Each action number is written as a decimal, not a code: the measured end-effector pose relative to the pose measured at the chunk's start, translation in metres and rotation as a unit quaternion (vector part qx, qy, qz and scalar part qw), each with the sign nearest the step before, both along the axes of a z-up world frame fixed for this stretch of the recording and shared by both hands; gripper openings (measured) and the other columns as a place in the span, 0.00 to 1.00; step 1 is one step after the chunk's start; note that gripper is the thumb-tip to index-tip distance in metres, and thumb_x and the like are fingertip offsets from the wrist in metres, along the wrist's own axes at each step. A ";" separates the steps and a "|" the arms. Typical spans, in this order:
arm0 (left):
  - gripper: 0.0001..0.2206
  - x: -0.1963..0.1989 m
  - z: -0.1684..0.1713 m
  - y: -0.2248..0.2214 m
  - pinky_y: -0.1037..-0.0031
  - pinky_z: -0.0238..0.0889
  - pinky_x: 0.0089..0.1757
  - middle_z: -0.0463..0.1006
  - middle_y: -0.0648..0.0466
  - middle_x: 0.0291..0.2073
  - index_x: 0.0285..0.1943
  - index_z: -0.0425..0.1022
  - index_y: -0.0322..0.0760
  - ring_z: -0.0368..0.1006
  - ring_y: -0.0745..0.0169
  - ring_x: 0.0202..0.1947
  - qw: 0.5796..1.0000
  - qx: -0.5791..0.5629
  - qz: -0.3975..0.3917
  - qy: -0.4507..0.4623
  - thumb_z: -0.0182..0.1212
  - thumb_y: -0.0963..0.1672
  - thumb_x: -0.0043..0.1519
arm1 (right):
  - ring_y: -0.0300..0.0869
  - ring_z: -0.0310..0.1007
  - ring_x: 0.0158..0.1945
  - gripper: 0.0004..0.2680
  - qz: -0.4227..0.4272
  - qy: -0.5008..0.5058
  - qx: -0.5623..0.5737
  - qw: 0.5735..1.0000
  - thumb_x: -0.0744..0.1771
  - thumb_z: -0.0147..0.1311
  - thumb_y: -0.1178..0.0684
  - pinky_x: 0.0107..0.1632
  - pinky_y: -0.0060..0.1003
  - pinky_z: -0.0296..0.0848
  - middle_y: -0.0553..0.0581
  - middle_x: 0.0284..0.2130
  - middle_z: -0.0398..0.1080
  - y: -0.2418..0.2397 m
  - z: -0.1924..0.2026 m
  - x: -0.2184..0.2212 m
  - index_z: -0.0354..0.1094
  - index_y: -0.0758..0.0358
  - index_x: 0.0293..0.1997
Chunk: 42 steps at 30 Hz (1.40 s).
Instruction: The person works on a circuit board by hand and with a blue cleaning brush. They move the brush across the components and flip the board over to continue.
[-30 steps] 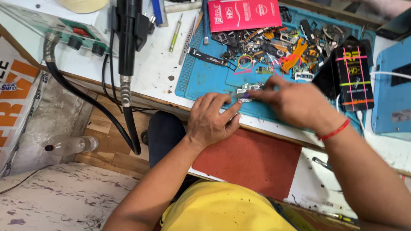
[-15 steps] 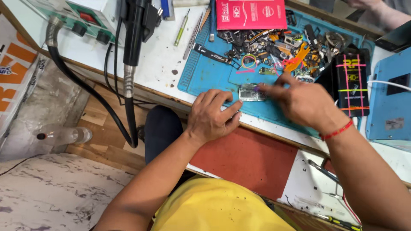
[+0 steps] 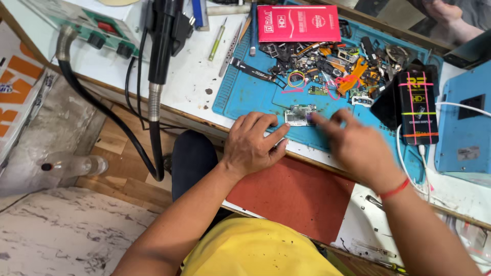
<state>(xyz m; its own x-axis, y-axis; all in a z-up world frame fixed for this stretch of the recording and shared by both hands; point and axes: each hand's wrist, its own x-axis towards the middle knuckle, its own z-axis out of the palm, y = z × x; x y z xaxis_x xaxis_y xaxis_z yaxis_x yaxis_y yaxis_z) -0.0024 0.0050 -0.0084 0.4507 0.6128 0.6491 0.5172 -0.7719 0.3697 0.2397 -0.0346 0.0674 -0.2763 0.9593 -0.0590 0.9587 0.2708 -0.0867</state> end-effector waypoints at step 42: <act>0.13 0.003 -0.001 0.000 0.62 0.65 0.43 0.74 0.56 0.43 0.50 0.82 0.44 0.72 0.55 0.45 1.000 0.003 -0.007 0.000 0.70 0.46 0.57 | 0.56 0.74 0.26 0.21 -0.090 0.052 0.047 0.993 0.63 0.50 0.61 0.29 0.49 0.75 0.58 0.42 0.71 -0.016 -0.015 -0.019 0.69 0.47 0.64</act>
<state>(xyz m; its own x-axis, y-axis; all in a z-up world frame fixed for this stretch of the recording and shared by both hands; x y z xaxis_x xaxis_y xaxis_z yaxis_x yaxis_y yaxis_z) 0.0004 0.0053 -0.0093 0.4597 0.6018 0.6531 0.5055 -0.7819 0.3648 0.2206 -0.0507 0.0523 -0.0987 0.9937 0.0525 0.9797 0.1063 -0.1701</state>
